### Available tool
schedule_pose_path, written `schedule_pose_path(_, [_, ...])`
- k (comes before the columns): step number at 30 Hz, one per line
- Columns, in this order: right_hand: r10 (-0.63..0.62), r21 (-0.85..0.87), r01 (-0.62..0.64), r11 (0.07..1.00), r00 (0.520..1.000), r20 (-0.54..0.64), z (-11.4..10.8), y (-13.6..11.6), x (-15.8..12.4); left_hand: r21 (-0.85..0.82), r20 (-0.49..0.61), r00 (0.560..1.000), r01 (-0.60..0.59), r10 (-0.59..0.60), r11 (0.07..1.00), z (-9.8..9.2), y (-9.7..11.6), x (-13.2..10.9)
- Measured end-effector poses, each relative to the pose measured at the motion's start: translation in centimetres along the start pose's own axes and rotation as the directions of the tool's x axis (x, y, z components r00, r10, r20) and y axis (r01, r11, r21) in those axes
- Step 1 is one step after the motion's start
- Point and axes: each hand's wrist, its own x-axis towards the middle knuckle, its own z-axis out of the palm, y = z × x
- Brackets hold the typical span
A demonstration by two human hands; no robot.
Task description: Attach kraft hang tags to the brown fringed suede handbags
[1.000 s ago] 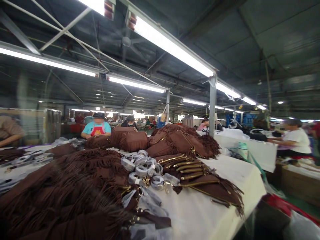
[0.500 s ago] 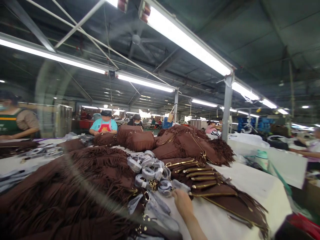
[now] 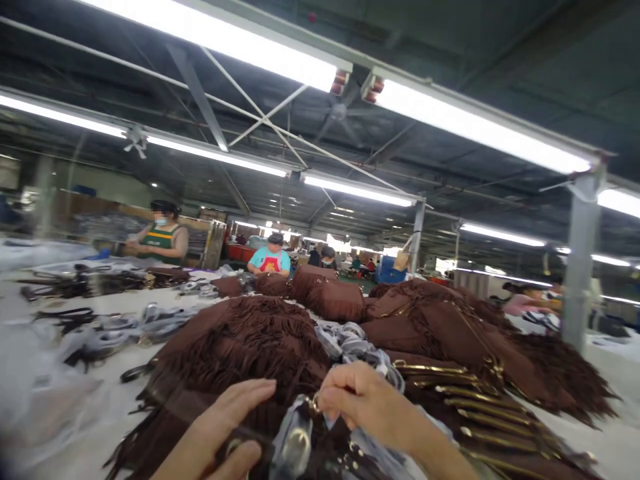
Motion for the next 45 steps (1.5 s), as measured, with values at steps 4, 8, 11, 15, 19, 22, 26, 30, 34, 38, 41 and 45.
schedule_pose_path(4, [-0.042, 0.072, 0.029, 0.997, 0.982, 0.184, 3.9, -3.4, 0.6, -0.258, 0.175, 0.979, 0.150, -0.106, 0.954, -0.7, 3.7, -0.1])
schedule_pose_path(8, [-0.096, 0.090, 0.082, 0.993, 0.983, 0.156, 6.2, -4.7, 1.5, -0.460, 0.288, 0.946, 0.270, -0.146, 0.846, -0.9, 3.2, -1.8])
schedule_pose_path(11, [-0.117, 0.020, 0.117, 0.993, 0.993, -0.015, 7.1, -5.0, 1.9, -0.437, 0.114, 0.972, 0.237, -0.207, 0.868, -0.9, 1.5, -3.0])
schedule_pose_path(15, [-0.060, 0.034, 0.060, 0.998, 0.998, 0.018, 8.9, -4.7, 1.8, -0.471, -0.105, 0.957, 0.191, -0.270, 0.861, -1.1, -0.3, -3.6])
schedule_pose_path(19, [-0.181, 0.143, 0.166, 0.976, 0.979, 0.097, 12.2, -3.9, 1.9, -0.548, -0.201, 0.890, 0.244, -0.409, 0.800, -0.7, -1.9, -3.5])
schedule_pose_path(22, [-0.205, 0.118, 0.201, 0.972, 0.979, 0.016, 14.5, -3.4, 2.4, -0.597, -0.208, 0.856, 0.273, -0.474, 0.755, -0.4, -2.8, -3.5])
schedule_pose_path(26, [-0.204, 0.030, 0.208, 0.978, 0.974, -0.098, 16.0, -2.7, 3.0, -0.584, -0.203, 0.864, 0.270, -0.460, 0.765, -0.4, -2.8, -3.8])
schedule_pose_path(30, [-0.159, 0.066, 0.169, 0.983, 0.977, -0.141, 16.1, -2.1, 2.7, -0.578, -0.200, 0.854, 0.293, -0.480, 0.762, -0.4, -3.2, -4.1])
schedule_pose_path(34, [-0.150, 0.028, 0.154, 0.988, 0.982, -0.114, 15.8, -1.2, 1.8, -0.700, -0.200, 0.751, 0.340, -0.629, 0.628, 0.3, -4.6, -4.1])
schedule_pose_path(38, [-0.113, 0.017, 0.118, 0.993, 0.980, -0.161, 15.1, 0.7, 0.8, -0.802, -0.145, 0.672, 0.349, -0.726, 0.484, 0.5, -5.6, -4.0])
schedule_pose_path(41, [-0.194, -0.039, 0.190, 0.981, 0.960, -0.201, 14.9, 1.8, 0.7, -0.828, -0.106, 0.668, 0.351, -0.737, 0.438, 0.6, -5.6, -3.9])
schedule_pose_path(45, [-0.229, -0.072, 0.218, 0.973, 0.951, -0.210, 15.9, 1.6, 1.5, -0.749, -0.125, 0.737, 0.369, -0.664, 0.551, 1.3, -5.1, -3.9])
